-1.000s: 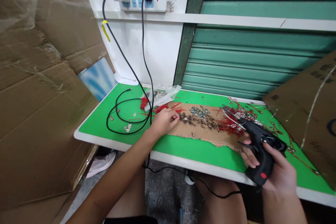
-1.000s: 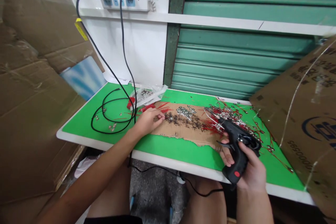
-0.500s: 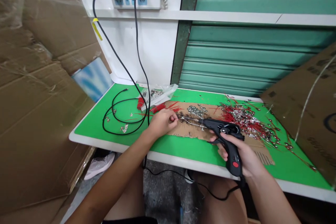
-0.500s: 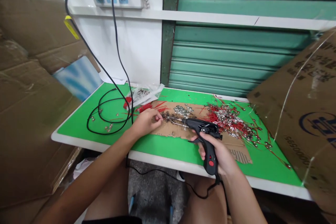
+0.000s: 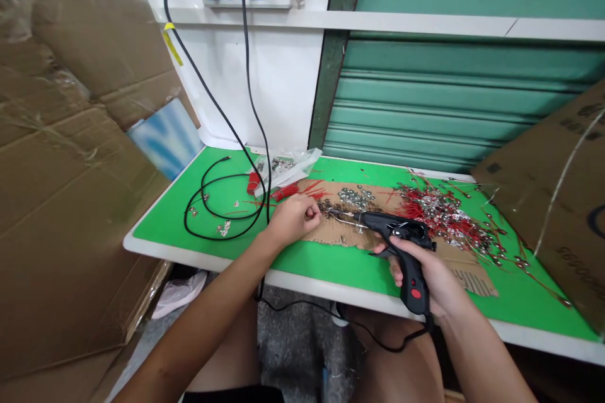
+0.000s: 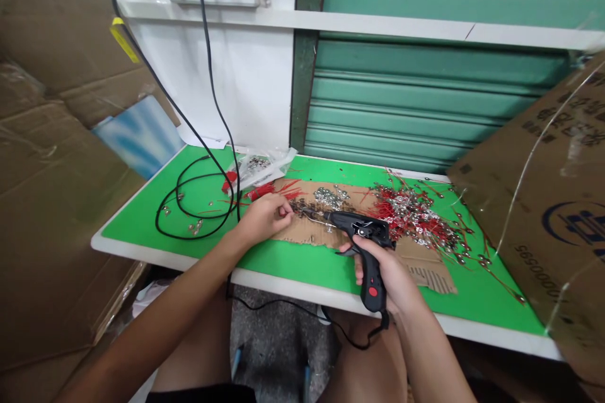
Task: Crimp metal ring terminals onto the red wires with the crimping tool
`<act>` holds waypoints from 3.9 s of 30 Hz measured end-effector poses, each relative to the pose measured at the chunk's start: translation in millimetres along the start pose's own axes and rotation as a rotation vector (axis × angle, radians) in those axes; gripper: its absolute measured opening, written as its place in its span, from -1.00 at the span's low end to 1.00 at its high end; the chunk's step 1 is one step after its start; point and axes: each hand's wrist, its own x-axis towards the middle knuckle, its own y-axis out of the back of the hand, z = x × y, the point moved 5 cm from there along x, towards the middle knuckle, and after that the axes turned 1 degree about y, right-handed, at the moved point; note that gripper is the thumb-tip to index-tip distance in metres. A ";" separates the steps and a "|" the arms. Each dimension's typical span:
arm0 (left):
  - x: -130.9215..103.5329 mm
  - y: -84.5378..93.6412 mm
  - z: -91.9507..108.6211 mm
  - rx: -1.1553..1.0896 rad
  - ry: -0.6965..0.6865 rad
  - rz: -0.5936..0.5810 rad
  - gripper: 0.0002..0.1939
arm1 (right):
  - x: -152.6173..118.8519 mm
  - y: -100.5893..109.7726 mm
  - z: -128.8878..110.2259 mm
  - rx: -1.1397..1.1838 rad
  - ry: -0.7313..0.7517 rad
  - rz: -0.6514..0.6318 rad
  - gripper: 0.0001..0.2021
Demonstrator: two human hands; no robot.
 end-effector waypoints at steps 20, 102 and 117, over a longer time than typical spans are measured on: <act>1.4 -2.1 -2.7 0.019 0.008 0.002 -0.94 | 1.4 1.9 0.6 0.052 0.004 0.024 -0.64; 0.8 -2.0 -8.0 -0.048 0.042 0.038 -0.99 | 1.3 -5.2 -11.2 0.089 -0.037 0.002 -0.86; 1.7 -3.9 -9.4 -0.085 0.054 0.020 -0.96 | 2.6 -3.6 -9.3 0.138 -0.046 -0.014 -0.87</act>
